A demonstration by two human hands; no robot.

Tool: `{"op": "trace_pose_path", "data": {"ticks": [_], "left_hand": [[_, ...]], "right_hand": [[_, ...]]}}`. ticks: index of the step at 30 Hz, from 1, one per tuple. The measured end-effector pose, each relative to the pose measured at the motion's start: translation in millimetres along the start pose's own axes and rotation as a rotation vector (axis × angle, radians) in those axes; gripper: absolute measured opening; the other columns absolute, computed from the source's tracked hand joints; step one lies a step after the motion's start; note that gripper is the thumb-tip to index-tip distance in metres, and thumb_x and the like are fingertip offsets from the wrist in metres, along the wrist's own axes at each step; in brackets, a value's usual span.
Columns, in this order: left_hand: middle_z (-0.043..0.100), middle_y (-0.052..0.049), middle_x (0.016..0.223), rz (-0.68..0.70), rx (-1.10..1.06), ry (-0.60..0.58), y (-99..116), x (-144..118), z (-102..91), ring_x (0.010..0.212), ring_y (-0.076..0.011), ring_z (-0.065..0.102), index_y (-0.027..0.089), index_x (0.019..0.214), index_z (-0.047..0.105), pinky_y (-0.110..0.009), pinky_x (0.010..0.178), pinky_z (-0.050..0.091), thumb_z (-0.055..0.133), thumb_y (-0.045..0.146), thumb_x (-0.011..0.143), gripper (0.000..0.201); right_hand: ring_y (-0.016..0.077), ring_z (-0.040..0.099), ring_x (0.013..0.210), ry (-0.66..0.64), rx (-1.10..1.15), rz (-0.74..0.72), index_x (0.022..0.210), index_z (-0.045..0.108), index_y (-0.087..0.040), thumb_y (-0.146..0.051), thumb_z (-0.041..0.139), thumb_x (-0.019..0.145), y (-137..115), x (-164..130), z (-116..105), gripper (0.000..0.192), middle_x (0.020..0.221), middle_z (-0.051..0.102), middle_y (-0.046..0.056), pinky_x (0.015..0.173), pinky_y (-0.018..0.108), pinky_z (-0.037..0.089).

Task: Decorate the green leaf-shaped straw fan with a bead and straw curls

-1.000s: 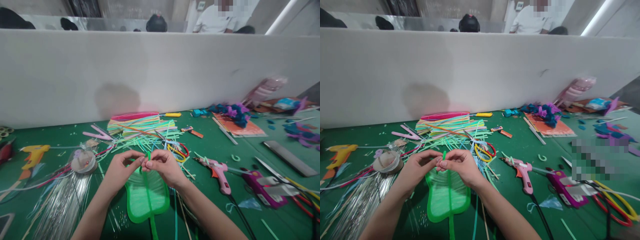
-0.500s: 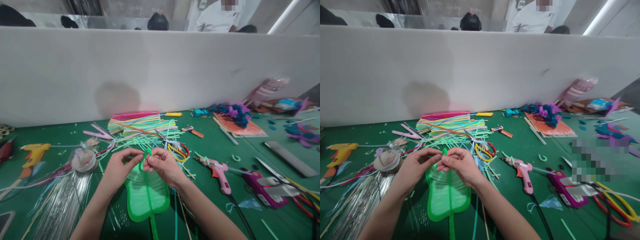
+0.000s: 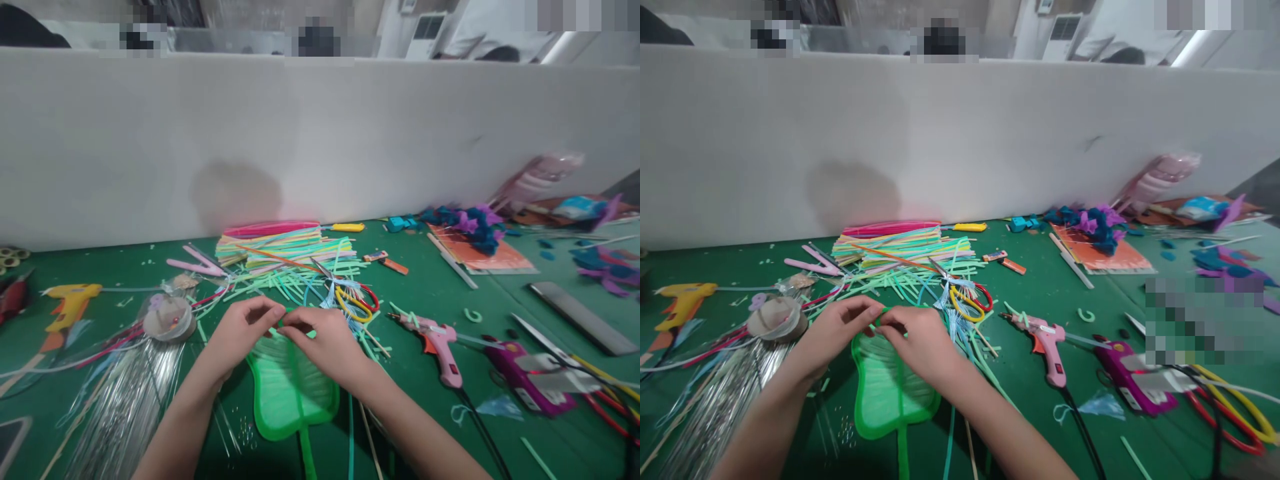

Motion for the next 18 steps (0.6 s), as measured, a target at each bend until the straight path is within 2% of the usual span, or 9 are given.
{"op": "trace_pose_path", "data": {"ticks": [2,4,7,10,14,16,18], "left_hand": [[0.069,-0.001,0.077,-0.016,0.024,0.025,-3.1,2.6,-1.8,0.072,-0.0151,0.061,0.018,0.083,0.07,-0.022,0.064,0.048,0.065,0.049,0.08,0.031],[0.069,-0.001,0.074,-0.036,0.042,0.074,-8.3,4.6,-5.1,0.07,-0.0153,0.061,0.018,0.08,0.071,-0.022,0.061,0.047,0.067,0.048,0.078,0.03],[0.068,-0.001,0.069,-0.075,0.041,0.158,-21.7,4.4,-12.5,0.067,-0.0167,0.063,0.017,0.081,0.07,-0.023,0.058,0.047,0.068,0.051,0.076,0.035],[0.069,-0.003,0.069,-0.101,0.031,0.238,-38.4,0.0,-19.4,0.069,-0.0184,0.066,0.016,0.081,0.068,-0.023,0.057,0.048,0.068,0.055,0.075,0.04],[0.07,-0.005,0.072,-0.119,0.029,0.317,-57.2,-7.8,-18.9,0.071,-0.0193,0.067,0.015,0.086,0.068,-0.022,0.053,0.047,0.067,0.056,0.075,0.042],[0.071,-0.006,0.072,-0.126,0.035,0.33,-63.9,-10.9,-13.6,0.068,-0.0192,0.067,0.014,0.088,0.068,-0.022,0.05,0.045,0.065,0.056,0.077,0.044],[0.071,-0.007,0.072,-0.136,0.056,0.327,-69.0,-14.1,-6.9,0.063,-0.0185,0.066,0.013,0.09,0.068,-0.022,0.046,0.043,0.062,0.057,0.079,0.045]], "right_hand": [[0.0151,0.069,0.078,-0.02,-0.109,-0.064,0.089,0.071,-0.02,-0.017,0.064,0.088,-1.3,-1.1,0.7,0.009,0.086,0.075,0.001,0.073,0.025,0.047],[0.0153,0.07,0.083,-0.013,-0.105,-0.077,0.095,0.07,-0.02,-0.016,0.064,0.088,0.7,-0.6,0.9,0.01,0.091,0.075,0.001,0.076,0.024,0.048],[0.014,0.069,0.078,0.076,-0.056,-0.029,0.096,0.068,-0.02,-0.016,0.068,0.084,7.8,2.7,-4.1,0.012,0.086,0.074,0.0,0.072,0.023,0.049],[0.0157,0.067,0.077,0.166,-0.138,0.053,0.095,0.068,-0.02,-0.021,0.07,0.083,18.1,6.8,-12.5,0.013,0.088,0.073,0.002,0.068,0.025,0.049],[0.0181,0.067,0.072,0.033,-0.182,0.184,0.1,0.067,-0.019,-0.033,0.07,0.083,33.1,9.8,-10.0,0.022,0.087,0.074,0.004,0.067,0.03,0.048],[0.0186,0.068,0.073,-0.032,-0.139,0.211,0.1,0.068,-0.019,-0.031,0.068,0.084,37.8,9.9,-4.0,0.02,0.083,0.074,0.004,0.066,0.029,0.049],[0.0181,0.07,0.076,-0.042,-0.11,0.207,0.099,0.068,-0.019,-0.024,0.065,0.086,40.5,10.2,1.6,0.015,0.083,0.075,0.003,0.067,0.028,0.05]]}}
Point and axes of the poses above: each hand's wrist, its own x-axis towards the middle knuckle, its own z-axis out of the palm, y = z × x, the point moved 3 cm from there along x, towards the middle knuckle
